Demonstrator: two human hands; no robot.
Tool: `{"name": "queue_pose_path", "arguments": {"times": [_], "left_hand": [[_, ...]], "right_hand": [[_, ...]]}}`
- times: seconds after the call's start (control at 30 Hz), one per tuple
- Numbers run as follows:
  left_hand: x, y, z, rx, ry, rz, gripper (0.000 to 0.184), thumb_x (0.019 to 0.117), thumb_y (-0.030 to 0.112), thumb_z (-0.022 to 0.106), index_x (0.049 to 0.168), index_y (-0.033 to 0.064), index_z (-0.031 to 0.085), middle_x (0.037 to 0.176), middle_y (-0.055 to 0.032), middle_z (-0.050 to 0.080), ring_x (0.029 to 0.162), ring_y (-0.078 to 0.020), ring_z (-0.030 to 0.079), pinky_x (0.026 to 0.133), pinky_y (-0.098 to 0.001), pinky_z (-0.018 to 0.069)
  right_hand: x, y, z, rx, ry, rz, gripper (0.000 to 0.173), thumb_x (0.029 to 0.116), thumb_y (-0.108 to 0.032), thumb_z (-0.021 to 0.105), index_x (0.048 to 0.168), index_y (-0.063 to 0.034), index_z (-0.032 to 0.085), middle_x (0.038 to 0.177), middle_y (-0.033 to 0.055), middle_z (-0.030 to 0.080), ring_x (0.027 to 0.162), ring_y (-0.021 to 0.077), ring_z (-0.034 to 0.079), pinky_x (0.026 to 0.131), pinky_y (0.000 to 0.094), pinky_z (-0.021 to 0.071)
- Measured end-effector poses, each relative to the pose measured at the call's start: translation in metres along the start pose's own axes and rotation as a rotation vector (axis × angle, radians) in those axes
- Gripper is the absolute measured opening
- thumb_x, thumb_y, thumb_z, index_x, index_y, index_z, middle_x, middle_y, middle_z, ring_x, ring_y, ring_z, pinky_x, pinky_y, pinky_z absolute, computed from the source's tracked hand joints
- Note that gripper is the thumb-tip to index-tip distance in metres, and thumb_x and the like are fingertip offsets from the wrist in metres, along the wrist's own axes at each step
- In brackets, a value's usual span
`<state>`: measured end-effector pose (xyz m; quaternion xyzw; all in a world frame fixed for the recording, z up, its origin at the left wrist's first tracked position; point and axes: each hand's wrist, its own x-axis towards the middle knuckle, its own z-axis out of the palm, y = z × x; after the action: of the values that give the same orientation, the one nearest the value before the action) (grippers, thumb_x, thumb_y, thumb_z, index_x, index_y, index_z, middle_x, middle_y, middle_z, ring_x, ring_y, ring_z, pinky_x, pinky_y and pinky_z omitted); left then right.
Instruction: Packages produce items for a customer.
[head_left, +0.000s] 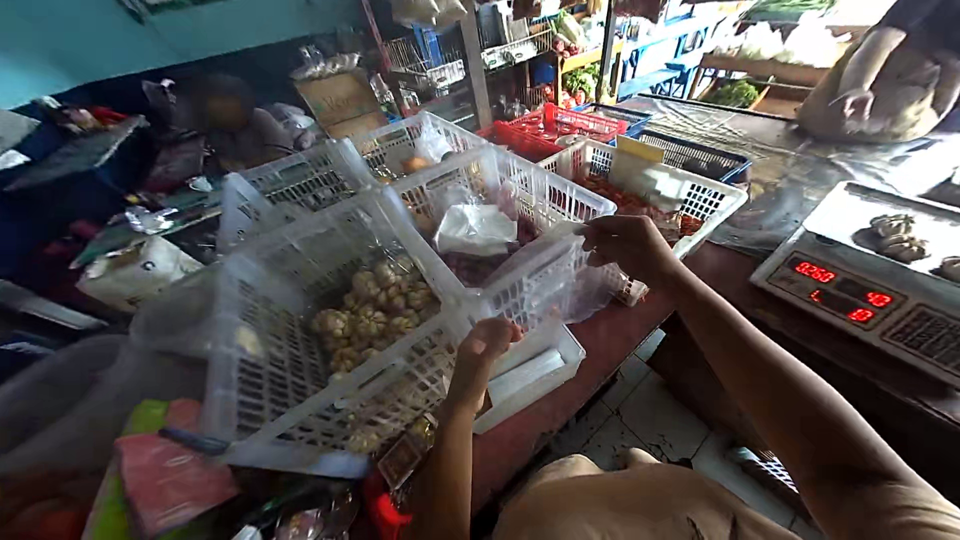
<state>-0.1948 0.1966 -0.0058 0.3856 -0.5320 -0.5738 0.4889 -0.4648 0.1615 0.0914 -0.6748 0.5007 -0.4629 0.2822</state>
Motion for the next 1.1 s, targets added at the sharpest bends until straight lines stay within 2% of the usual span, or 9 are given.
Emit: {"name": "queue_pose_path", "arguments": {"times": [0.07,0.3,0.47,0.63,0.77,0.87,0.97,1.03,1.1], "left_hand": [[0.002,0.01,0.017,-0.032,-0.008,-0.052,0.035,0.101,0.005,0.048,0.136,-0.0009,0.045,0.116,-0.0082,0.065,0.1,-0.0144,0.068,0.088,-0.0301,0.0572],[0.009,0.021,0.08,-0.073,0.075,-0.212,0.042,0.1045,0.011,0.055,0.141,-0.0022,0.04,0.121,-0.0153,0.059,0.098,-0.016,0.065,0.083,-0.0293,0.0553],[0.021,0.021,0.117,-0.361,0.097,-0.286,0.024,0.1112,0.014,0.036,0.127,0.0045,0.051,0.107,-0.0079,0.066,0.089,-0.0142,0.067,0.081,-0.0304,0.0569],[0.032,0.006,0.162,-0.443,-0.02,-0.362,0.041,0.1092,0.007,0.037,0.149,0.0041,0.028,0.116,-0.014,0.061,0.093,-0.0179,0.068,0.084,-0.0329,0.0574],[0.042,-0.009,0.209,-0.35,-0.185,-0.482,0.019,0.1068,0.003,0.046,0.116,-0.0029,0.061,0.094,-0.0077,0.073,0.081,-0.014,0.072,0.079,-0.028,0.0607],[0.057,-0.018,0.247,-0.277,-0.176,-0.429,0.018,0.101,-0.006,0.052,0.092,0.0019,0.065,0.076,-0.0013,0.071,0.067,-0.0076,0.069,0.068,-0.0221,0.0603],[0.079,-0.037,0.289,-0.096,-0.076,-0.263,0.016,0.0932,-0.005,0.065,0.087,0.0072,0.057,0.068,0.0047,0.059,0.055,-0.0007,0.053,0.053,-0.0167,0.0486],[0.098,-0.062,0.315,0.113,-0.019,-0.053,0.036,0.0841,0.004,0.078,0.073,0.0148,0.046,0.06,0.0123,0.042,0.049,0.0048,0.038,0.047,-0.0119,0.0359],[0.108,-0.076,0.346,0.285,-0.055,0.02,0.033,0.0849,0.017,0.08,0.074,0.0109,0.049,0.061,0.0126,0.039,0.053,0.005,0.038,0.054,-0.0143,0.0369]], "right_hand": [[-0.008,0.004,-0.007,0.072,0.021,0.064,0.025,0.1069,-0.013,0.055,0.115,0.0059,0.068,0.089,0.0066,0.07,0.069,0.0063,0.068,0.068,0.0256,0.0607],[-0.057,0.036,-0.028,0.345,0.225,0.335,0.026,0.1076,-0.015,0.048,0.111,-0.0055,0.071,0.075,-0.0045,0.063,0.054,0.0004,0.049,0.05,0.0173,0.0442],[-0.088,0.056,-0.051,0.48,0.38,0.439,0.029,0.109,-0.013,0.043,0.107,-0.0051,0.071,0.069,-0.0068,0.056,0.052,-0.0009,0.046,0.05,0.015,0.0411],[-0.11,0.09,-0.077,0.678,0.548,0.51,0.03,0.1109,-0.016,0.039,0.109,-0.0057,0.067,0.083,-0.0007,0.069,0.071,0.0054,0.065,0.067,0.0235,0.0569],[-0.126,0.11,-0.102,0.797,0.641,0.555,0.029,0.1116,-0.014,0.037,0.112,-0.0034,0.064,0.082,0.0003,0.07,0.069,0.0059,0.067,0.064,0.0222,0.0573],[-0.137,0.142,-0.133,0.795,0.552,0.667,0.026,0.1103,-0.014,0.038,0.11,-0.0025,0.061,0.083,0.0023,0.069,0.069,0.0072,0.066,0.064,0.0233,0.0574],[-0.151,0.183,-0.179,0.303,0.429,0.724,0.038,0.1104,-0.019,0.047,0.141,0.002,0.055,0.127,0.0136,0.068,0.106,0.0174,0.069,0.091,0.033,0.0562],[-0.159,0.19,-0.208,-0.1,0.612,0.427,0.038,0.1049,-0.014,0.055,0.136,0.0085,0.059,0.13,0.0245,0.064,0.108,0.0249,0.069,0.093,0.0356,0.0566],[-0.159,0.181,-0.229,-0.184,0.757,-0.015,0.025,0.1002,-0.009,0.058,0.113,0.0088,0.069,0.103,0.0146,0.07,0.086,0.0102,0.068,0.076,0.024,0.0583]]}}
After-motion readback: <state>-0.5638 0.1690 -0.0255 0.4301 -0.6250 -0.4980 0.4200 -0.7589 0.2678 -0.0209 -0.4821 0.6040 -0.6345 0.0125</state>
